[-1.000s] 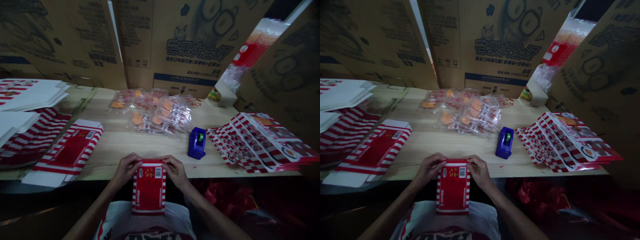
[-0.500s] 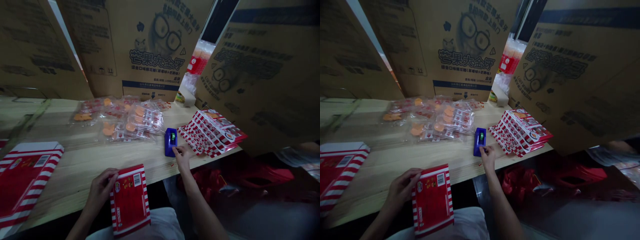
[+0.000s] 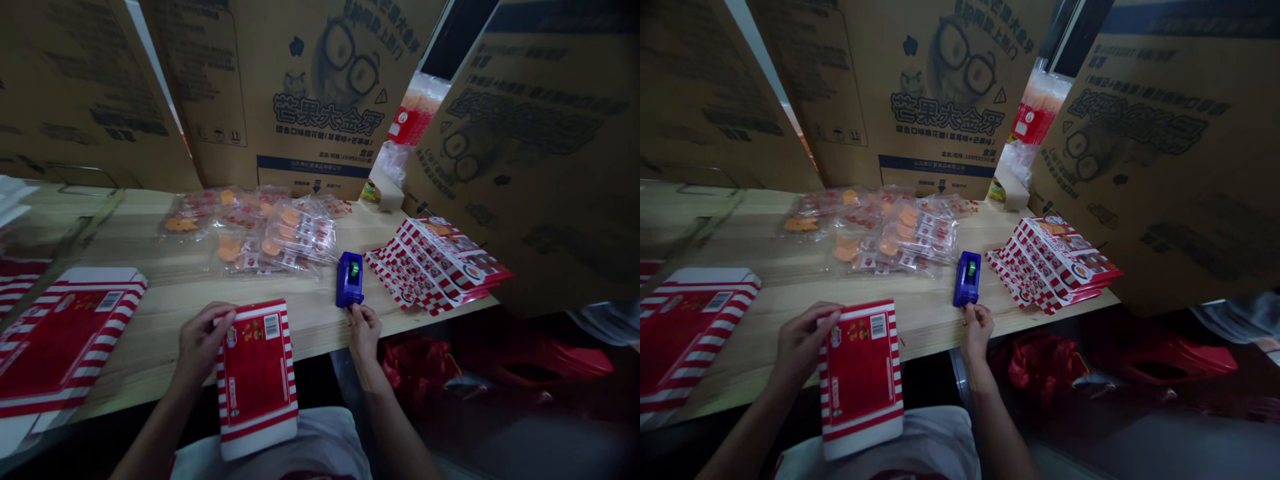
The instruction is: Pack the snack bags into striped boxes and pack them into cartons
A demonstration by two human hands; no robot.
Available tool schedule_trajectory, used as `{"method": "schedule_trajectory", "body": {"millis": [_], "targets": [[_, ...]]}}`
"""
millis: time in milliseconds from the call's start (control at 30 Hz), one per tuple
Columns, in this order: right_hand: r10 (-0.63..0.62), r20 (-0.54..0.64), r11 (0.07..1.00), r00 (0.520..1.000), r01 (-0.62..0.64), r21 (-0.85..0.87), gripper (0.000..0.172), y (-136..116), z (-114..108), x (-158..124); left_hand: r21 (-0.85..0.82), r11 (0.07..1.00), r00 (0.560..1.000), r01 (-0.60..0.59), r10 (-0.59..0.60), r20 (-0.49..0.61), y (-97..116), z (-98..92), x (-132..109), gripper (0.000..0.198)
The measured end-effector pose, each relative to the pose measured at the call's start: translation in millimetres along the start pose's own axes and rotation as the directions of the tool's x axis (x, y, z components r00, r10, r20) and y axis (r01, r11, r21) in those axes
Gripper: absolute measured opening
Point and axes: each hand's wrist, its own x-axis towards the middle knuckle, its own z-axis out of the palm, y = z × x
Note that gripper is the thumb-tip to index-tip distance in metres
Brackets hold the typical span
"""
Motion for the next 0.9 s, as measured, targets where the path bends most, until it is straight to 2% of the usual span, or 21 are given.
{"method": "schedule_trajectory", "body": {"millis": [67,133,267,333,433,500,533,567,600,633,667,700,733,767,800,833,900], "targets": [[0.028,-0.08,0.998,0.996,-0.023,0.052,0.038,-0.2,0.0,3.7,0.021,1.0,0.999,-0.018,0.017,0.037,7.8,-6.0,17.5,0.016],[0.055,-0.115,0.994,0.992,-0.045,0.096,0.039,-1.7,-0.4,6.6,0.02,0.999,0.99,-0.029,0.026,0.14,14.1,-9.6,33.0,0.018],[0.095,-0.117,0.987,0.989,-0.078,0.138,0.04,-3.3,-2.2,10.3,0.011,1.0,0.916,-0.016,0.01,0.4,15.4,-8.7,49.2,0.022],[0.104,-0.115,0.986,0.988,-0.087,0.141,0.039,-4.3,-3.8,9.6,0.003,1.0,0.879,0.012,-0.012,0.477,11.2,-6.8,50.7,0.024],[0.108,-0.116,0.986,0.987,-0.091,0.14,0.037,-12.1,-5.6,1.4,0.014,1.0,0.843,0.028,-0.031,0.537,2.6,-5.1,50.8,0.022],[0.103,-0.075,0.987,0.992,-0.093,0.13,0.034,-24.4,-2.3,-7.9,0.039,0.999,0.82,0.022,-0.04,0.571,-3.0,-3.3,51.5,0.02],[0.097,-0.01,0.989,0.995,-0.095,0.112,0.032,-32.8,1.9,-12.7,0.049,0.999,0.805,0.019,-0.044,0.591,-5.3,-1.7,52.2,0.019],[0.09,0.102,0.992,0.991,-0.098,0.08,0.031,-42.5,8.1,-17.1,0.052,0.998,0.79,0.019,-0.047,0.612,-7.1,0.6,52.9,0.019],[0.081,0.26,0.995,0.962,-0.092,0.034,0.031,-53.0,16.2,-20.6,0.053,0.998,0.773,0.019,-0.048,0.632,-8.2,3.5,53.5,0.019],[0.071,0.443,0.997,0.894,-0.07,-0.019,0.031,-63.8,25.9,-23.1,0.051,0.998,0.756,0.021,-0.049,0.652,-8.5,6.9,53.9,0.019],[0.062,0.615,0.998,0.786,-0.028,-0.065,0.033,-74.3,36.8,-24.5,0.051,0.998,0.74,0.022,-0.05,0.67,-8.0,10.6,53.9,0.019],[0.051,0.754,0.995,0.655,0.029,-0.092,0.034,-83.8,48.2,-25.0,0.05,0.998,0.724,0.022,-0.05,0.688,-6.7,14.3,53.6,0.019],[0.034,0.848,0.991,0.529,0.094,-0.099,0.034,-91.9,59.4,-24.7,0.048,0.999,0.707,0.021,-0.049,0.706,-4.9,17.8,52.8,0.018],[0.012,0.902,0.983,0.431,0.161,-0.09,0.034,-98.2,69.7,-24.0,0.045,0.999,0.693,0.019,-0.046,0.72,-2.8,20.7,51.7,0.018],[-0.01,0.929,0.97,0.371,0.229,-0.081,0.034,-102.7,78.5,-23.2,0.041,0.999,0.682,0.016,-0.041,0.73,-0.6,22.8,50.2,0.017],[-0.026,0.939,0.951,0.343,0.299,-0.083,0.033,-105.5,85.6,-22.6,0.035,0.999,0.674,0.013,-0.035,0.738,1.4,24.1,48.6,0.016],[-0.026,0.937,0.893,0.348,0.429,-0.134,0.03,-106.9,94.4,-22.3,0.027,1.0,0.665,0.011,-0.028,0.746,4.3,24.1,45.3,0.017]]}}
